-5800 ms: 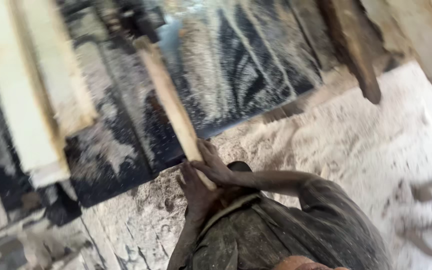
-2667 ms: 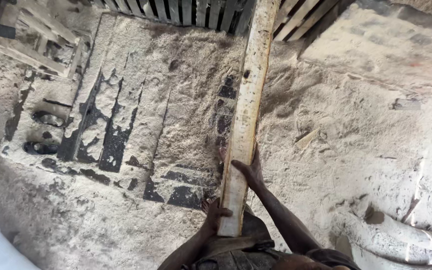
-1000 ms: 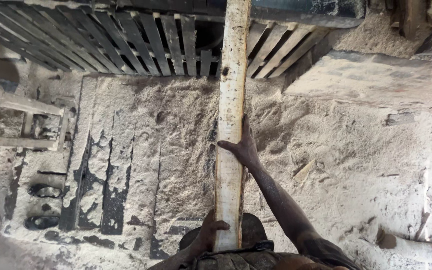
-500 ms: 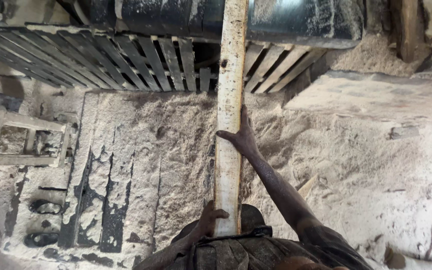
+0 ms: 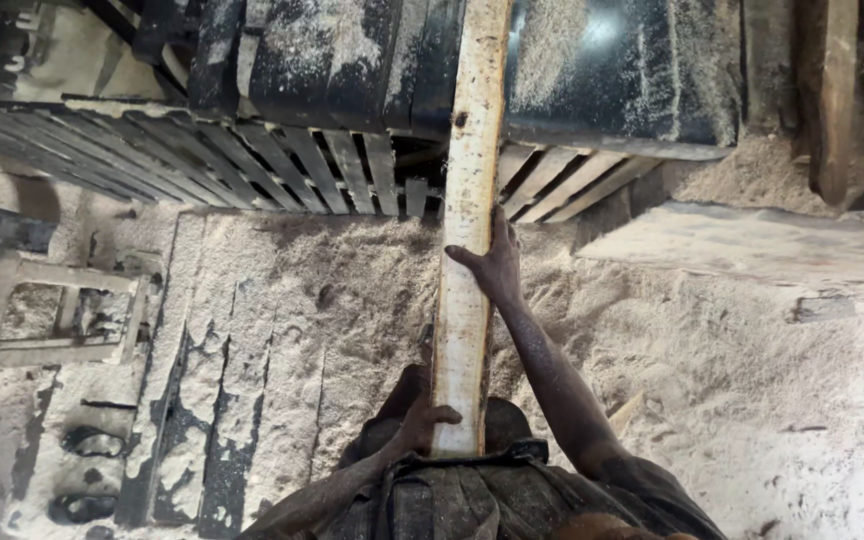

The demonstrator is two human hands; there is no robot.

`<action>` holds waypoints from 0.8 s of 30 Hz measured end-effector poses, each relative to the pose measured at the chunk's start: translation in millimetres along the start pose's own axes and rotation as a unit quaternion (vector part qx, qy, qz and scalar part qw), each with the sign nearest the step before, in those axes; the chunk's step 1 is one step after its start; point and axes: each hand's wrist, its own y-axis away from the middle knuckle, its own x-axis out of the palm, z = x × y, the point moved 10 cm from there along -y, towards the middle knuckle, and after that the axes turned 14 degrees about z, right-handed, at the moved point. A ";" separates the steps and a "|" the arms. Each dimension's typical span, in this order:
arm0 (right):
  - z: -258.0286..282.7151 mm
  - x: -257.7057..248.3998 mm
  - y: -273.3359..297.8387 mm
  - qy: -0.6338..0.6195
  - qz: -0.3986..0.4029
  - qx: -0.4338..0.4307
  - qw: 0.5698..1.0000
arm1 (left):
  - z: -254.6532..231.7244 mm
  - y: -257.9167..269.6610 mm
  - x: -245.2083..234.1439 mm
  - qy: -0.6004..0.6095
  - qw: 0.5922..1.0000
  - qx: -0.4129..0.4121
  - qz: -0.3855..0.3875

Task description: The person feeds a long piece of wood through a table saw, guiding it by hand through the blade.

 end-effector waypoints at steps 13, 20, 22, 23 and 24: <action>12.6 -40.5 -137.2 -0.058 -0.013 -0.026 0.998 | -119.8 -100.5 0.2 -0.481 0.858 0.133 0.122; 9.2 -55.5 -181.4 -0.054 0.010 -0.043 0.998 | -145.3 -155.2 -35.7 -0.521 0.852 -0.003 0.057; 10.7 -53.7 -169.4 -0.021 0.016 -0.079 0.997 | -131.4 -169.0 -59.3 -0.199 0.977 -0.072 0.019; -2.9 -46.1 -162.7 -0.043 0.047 -0.026 0.998 | -137.4 -172.5 -63.6 -0.198 0.977 -0.075 0.020; -16.4 -38.3 -151.3 -0.064 0.078 0.027 0.995 | -184.9 -173.5 -43.9 -0.391 0.912 0.109 0.066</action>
